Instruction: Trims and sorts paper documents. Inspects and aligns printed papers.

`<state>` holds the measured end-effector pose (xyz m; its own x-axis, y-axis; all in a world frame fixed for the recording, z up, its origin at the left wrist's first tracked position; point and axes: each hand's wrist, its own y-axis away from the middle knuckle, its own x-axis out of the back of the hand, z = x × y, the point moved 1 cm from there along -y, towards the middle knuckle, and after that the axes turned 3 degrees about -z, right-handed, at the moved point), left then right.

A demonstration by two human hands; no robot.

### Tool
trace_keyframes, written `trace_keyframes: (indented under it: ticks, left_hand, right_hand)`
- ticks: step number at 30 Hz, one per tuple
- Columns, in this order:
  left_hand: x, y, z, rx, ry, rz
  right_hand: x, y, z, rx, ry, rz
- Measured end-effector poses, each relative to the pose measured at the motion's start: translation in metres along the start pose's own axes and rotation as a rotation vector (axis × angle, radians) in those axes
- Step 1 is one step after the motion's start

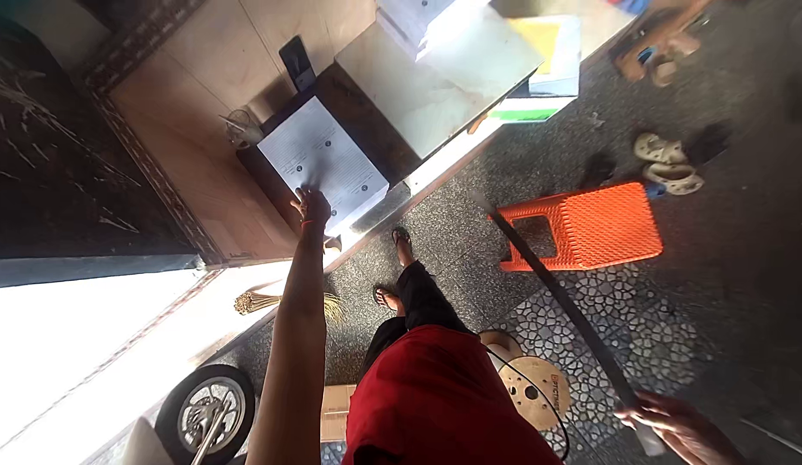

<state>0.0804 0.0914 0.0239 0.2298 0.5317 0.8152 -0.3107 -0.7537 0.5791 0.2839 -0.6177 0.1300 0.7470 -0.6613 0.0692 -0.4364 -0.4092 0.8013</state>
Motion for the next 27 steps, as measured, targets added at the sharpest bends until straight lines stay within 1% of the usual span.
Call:
trace_keyframes:
  ticks: [2, 5, 8, 11, 13, 15, 17, 20, 23, 27]
  left_hand:
    - [0.0, 0.0, -0.002, 0.009, 0.01, -0.001]
    - [0.004, 0.003, -0.002, 0.02, 0.03, -0.002]
    - [0.001, 0.003, -0.003, 0.01, 0.039, 0.007]
    - [0.001, 0.003, -0.004, 0.006, 0.08, 0.023]
    - [0.0, 0.002, -0.005, 0.012, 0.094, 0.041]
    - [-0.001, 0.003, -0.006, 0.012, 0.097, 0.041]
    - [-0.001, 0.002, -0.006, 0.012, 0.111, 0.044]
    - [0.0, 0.003, -0.005, 0.015, 0.101, 0.024]
    - [0.0, 0.003, -0.004, 0.01, 0.114, 0.016]
    - [0.0, 0.007, -0.004, 0.001, 0.139, 0.018]
  right_hand:
    - [-0.026, -0.033, -0.004, 0.115, -0.028, -0.016]
    - [-0.098, -0.075, -0.052, 0.204, 0.034, -0.067]
    - [-0.173, -0.117, -0.099, 0.305, 0.034, -0.189]
    - [-0.241, -0.163, -0.133, 0.422, -0.005, -0.376]
    - [-0.283, -0.189, -0.153, 0.431, 0.042, -0.47]
    - [-0.317, -0.215, -0.162, 0.425, 0.075, -0.515]
    - [-0.341, -0.237, -0.165, 0.408, 0.072, -0.556]
    - [-0.367, -0.254, -0.169, 0.348, 0.064, -0.572]
    - [-0.38, -0.266, -0.169, 0.298, 0.096, -0.56]
    - [-0.388, -0.276, -0.17, 0.254, 0.127, -0.541]
